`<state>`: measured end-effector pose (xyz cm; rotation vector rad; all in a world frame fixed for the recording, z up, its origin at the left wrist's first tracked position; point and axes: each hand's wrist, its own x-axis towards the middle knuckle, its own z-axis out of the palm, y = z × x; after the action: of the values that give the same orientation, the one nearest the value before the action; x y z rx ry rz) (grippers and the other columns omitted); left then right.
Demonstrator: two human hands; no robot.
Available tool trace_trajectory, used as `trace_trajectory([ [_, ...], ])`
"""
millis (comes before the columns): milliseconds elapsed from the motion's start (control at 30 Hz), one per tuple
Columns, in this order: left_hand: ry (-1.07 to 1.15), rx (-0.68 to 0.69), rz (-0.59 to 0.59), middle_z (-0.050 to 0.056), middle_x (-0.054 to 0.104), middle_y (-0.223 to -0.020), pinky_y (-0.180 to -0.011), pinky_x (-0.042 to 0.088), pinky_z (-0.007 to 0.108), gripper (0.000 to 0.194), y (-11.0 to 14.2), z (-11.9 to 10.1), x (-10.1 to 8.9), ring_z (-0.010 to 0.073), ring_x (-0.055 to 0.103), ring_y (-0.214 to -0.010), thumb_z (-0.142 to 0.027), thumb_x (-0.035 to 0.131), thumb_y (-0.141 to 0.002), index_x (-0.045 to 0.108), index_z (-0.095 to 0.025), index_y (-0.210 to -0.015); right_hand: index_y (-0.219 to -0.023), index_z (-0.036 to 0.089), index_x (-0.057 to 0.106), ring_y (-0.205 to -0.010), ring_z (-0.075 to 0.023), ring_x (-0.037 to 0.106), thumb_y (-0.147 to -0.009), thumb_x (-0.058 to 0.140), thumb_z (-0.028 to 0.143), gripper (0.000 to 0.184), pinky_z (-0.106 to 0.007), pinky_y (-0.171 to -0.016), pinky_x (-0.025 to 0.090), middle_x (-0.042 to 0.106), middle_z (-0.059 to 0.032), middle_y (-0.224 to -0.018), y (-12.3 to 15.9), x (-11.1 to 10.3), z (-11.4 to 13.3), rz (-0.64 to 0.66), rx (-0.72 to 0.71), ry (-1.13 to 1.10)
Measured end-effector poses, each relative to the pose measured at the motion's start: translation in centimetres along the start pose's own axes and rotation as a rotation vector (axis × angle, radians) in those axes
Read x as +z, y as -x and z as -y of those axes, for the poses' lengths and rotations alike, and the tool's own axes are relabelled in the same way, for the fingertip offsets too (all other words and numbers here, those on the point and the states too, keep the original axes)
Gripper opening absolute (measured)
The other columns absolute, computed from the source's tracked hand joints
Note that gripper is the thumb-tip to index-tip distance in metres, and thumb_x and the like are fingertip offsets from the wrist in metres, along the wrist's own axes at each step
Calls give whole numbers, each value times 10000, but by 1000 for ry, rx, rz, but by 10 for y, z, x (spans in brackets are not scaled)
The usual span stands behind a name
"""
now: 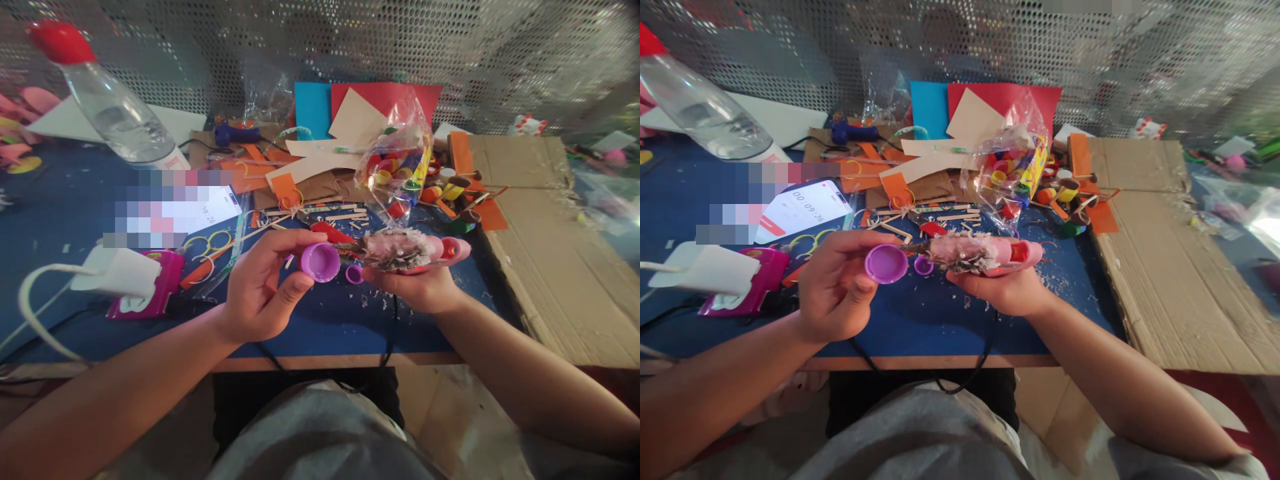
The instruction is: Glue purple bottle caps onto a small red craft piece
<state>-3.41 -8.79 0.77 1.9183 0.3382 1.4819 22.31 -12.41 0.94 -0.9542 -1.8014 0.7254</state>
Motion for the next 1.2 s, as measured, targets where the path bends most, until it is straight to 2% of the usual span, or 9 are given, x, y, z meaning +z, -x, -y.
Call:
trace_trajectory([
  [300, -42, 26, 42, 118, 799, -1075, -712, 667, 325, 412, -1, -1, 0, 202, 770, -835, -442, 760, -1023, 745, -214, -1365, -1045, 283, 876, -973, -260, 829, -926, 859, 357, 141, -421, -1033, 689, 854, -28, -949, -1, -1, 1, 23, 10, -13],
  [400, -48, 4, 45, 113, 796, -1048, -661, 650, 346, 413, 0, -1, 0, 208, 749, -791, -474, 735, -1032, 743, -253, -1381, -1040, 274, 875, -964, -260, 832, -921, 862, 355, 145, -418, -1024, 693, 867, -36, -998, -1, -1, 2, 19, 7, -7],
  [567, -54, -22, 60, 100, 796, -1019, -648, 633, 367, 439, 3, 2, -1, 219, 717, -767, -517, 747, -1013, 736, -307, -1399, -1005, 274, 874, -969, -273, 834, -926, 863, 390, 140, -432, -1042, 691, 862, -42, -960, 0, 1, 1, 7, 16, -2],
  [767, -63, 29, 60, 107, 812, -1103, -692, 619, 313, 427, 3, 3, -1, 181, 727, -796, -432, 749, -1024, 727, -230, -1400, -1047, 285, 876, -956, -260, 844, -925, 864, 306, 125, -397, -1021, 697, 873, -29, -989, -1, 1, 2, 10, -37, -9],
  [900, -100, 2, 47, 103, 826, -1094, -716, 623, 315, 427, 3, 1, -1, 182, 728, -799, -459, 761, -1012, 745, -227, -1370, -1095, 298, 877, -982, -253, 850, -918, 869, 249, 183, -379, -1022, 696, 882, -19, -1058, 0, 1, 2, 4, -69, -24],
  [1200, -134, 12, 74, 108, 823, -1121, -759, 624, 298, 408, 4, 0, -2, 176, 744, -846, -405, 753, -1022, 725, -202, -1375, -1074, 266, 879, -985, -263, 854, -936, 871, 322, 149, -391, -1023, 699, 882, -44, -1040, 1, 1, 2, 16, -29, -36],
])
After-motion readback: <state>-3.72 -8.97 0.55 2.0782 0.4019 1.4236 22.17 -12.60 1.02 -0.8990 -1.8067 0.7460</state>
